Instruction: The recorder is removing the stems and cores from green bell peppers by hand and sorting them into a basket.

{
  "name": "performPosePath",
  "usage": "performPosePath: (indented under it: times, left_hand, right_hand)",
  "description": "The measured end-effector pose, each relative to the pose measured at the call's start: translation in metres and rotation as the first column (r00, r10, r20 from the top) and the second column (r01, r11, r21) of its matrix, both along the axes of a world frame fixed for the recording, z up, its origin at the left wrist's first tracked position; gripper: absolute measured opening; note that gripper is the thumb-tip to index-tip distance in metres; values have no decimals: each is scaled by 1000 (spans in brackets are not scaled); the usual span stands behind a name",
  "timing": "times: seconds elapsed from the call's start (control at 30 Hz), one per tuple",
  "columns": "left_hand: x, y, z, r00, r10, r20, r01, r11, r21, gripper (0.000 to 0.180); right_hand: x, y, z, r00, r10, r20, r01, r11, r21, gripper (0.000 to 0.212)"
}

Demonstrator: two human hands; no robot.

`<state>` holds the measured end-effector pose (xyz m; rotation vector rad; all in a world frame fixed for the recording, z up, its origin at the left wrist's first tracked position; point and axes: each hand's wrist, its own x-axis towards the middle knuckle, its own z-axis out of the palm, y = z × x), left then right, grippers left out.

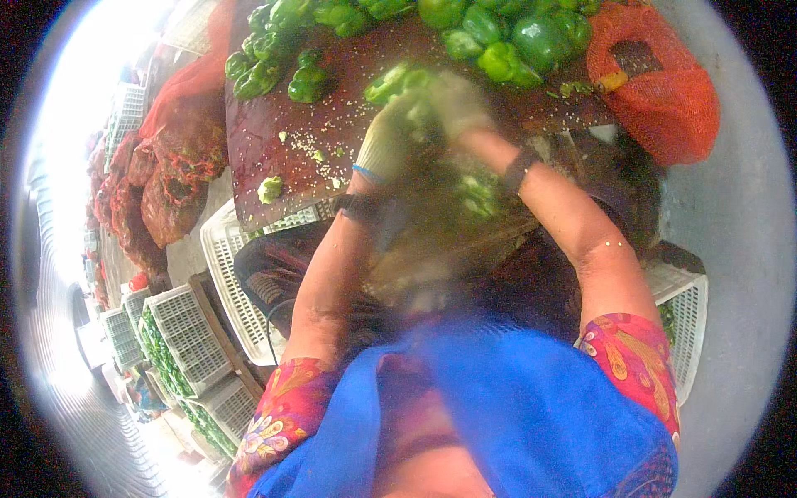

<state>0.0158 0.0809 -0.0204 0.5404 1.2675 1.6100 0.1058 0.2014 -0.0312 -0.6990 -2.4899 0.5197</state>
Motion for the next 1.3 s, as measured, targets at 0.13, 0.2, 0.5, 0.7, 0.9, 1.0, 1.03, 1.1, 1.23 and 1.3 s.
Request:
performPosePath:
  times: [0.13, 0.2, 0.5, 0.7, 0.9, 1.0, 1.03, 1.1, 1.23, 1.3]
  left_hand:
    - [13, -4, -3, 987, 19, -158, -18, 1000, 8, 37]
    - [8, 1, -18, 894, 24, -447, -23, 1000, 7, 36]
    - [25, 0, 36, 991, -30, -128, 12, 991, -135, 20]
    - [18, -11, 43, 725, -532, -437, 217, 779, -589, 60]
    - [11, -39, 47, 394, -358, -847, 126, 933, -336, 30]
    - [-17, 10, 93, 514, -228, -827, -342, 830, -441, 26]
    - [-29, 19, 90, 513, -224, -829, -348, 828, -440, 26]
    - [-43, 36, 78, 268, -286, -920, -471, 794, -385, 41]
    - [-59, 63, 49, -177, -706, -685, -341, 698, -630, 36]
    - [-31, 67, 79, 70, -729, -681, -303, 635, -711, 37]
  right_hand:
    - [-5, 4, 6, 987, -158, 25, 150, 863, -483, 16]
    - [-8, 16, -12, 984, -19, 176, -5, 991, 135, 15]
    - [-18, 29, -33, 954, -110, 280, 78, 989, 123, 15]
    - [-12, 38, -37, 991, -16, 130, -1, 992, 129, 16]
    - [-17, 52, -48, 954, -13, 299, -33, 988, 150, 18]
    - [-15, 55, -48, 939, -6, 343, -60, 982, 182, 20]
    - [-15, 50, -44, 962, 15, 272, -63, 983, 171, 21]
    - [-12, 46, -42, 977, 31, 210, -66, 985, 160, 21]
    - [-11, 41, -44, 974, -25, 223, -12, 986, 163, 20]
    - [-2, 40, -50, 960, -118, 252, 93, 990, 107, 18]
